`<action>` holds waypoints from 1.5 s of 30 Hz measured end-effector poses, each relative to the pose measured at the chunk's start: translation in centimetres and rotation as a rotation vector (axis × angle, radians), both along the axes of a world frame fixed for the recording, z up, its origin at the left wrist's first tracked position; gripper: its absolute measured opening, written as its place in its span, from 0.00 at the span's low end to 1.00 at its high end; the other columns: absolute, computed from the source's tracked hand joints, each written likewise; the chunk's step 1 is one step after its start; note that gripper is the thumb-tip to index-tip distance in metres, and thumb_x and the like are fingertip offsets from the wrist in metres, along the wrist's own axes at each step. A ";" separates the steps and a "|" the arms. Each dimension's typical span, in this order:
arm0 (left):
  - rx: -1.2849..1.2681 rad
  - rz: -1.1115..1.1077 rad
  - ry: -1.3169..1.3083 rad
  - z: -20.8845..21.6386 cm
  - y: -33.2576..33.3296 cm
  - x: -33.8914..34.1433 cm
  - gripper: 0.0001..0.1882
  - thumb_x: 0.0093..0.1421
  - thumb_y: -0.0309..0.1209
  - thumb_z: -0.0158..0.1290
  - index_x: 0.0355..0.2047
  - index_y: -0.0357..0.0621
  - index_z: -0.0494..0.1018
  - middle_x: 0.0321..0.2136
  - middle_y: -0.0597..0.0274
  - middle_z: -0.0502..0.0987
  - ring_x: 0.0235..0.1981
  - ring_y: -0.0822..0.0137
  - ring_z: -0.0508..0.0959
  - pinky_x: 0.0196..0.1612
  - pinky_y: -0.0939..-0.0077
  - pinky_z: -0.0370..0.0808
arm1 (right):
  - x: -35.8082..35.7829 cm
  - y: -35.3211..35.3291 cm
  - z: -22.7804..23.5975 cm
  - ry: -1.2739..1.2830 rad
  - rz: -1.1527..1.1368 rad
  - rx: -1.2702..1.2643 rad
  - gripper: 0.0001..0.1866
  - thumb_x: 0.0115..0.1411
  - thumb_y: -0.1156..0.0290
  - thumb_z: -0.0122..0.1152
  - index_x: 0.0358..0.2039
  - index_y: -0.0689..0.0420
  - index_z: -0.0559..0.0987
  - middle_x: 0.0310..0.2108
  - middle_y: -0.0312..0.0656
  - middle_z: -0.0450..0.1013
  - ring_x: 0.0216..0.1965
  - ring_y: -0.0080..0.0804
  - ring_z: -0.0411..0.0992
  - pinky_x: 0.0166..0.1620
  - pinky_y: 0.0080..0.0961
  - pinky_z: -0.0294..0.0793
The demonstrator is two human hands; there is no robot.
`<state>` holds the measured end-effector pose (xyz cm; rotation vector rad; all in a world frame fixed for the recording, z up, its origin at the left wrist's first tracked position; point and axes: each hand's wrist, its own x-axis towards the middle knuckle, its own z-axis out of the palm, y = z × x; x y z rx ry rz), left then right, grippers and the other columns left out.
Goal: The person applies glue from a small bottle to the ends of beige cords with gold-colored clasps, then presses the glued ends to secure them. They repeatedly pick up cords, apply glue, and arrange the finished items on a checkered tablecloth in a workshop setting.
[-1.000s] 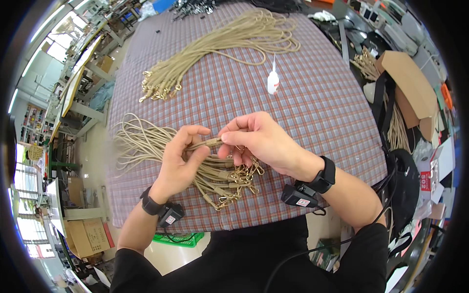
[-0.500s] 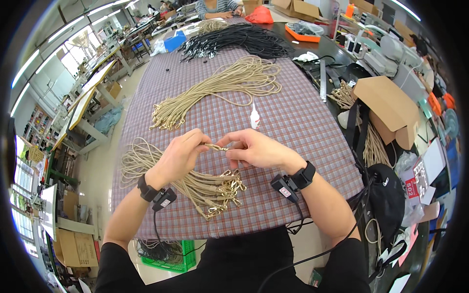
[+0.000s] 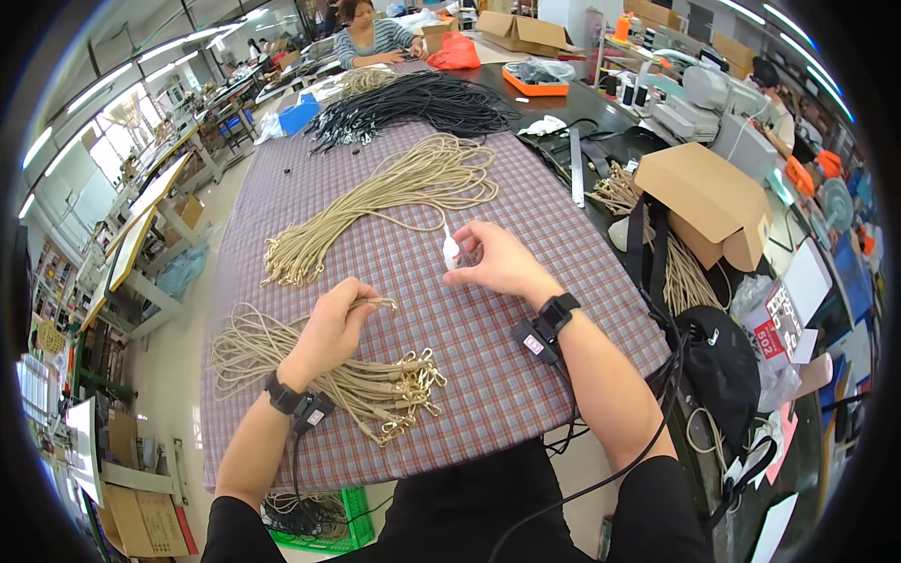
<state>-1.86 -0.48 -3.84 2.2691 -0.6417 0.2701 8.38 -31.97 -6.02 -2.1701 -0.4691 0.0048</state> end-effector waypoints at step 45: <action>0.068 -0.058 -0.269 -0.5 0.4 1.8 0.15 0.59 0.17 0.69 0.46 0.38 0.84 0.42 0.56 0.82 0.42 0.54 0.82 0.46 0.62 0.82 | 0.3 -1.6 4.1 0.340 0.196 0.975 0.14 0.72 0.71 0.72 0.54 0.63 0.82 0.39 0.40 0.84 0.34 0.21 0.80 0.39 0.20 0.79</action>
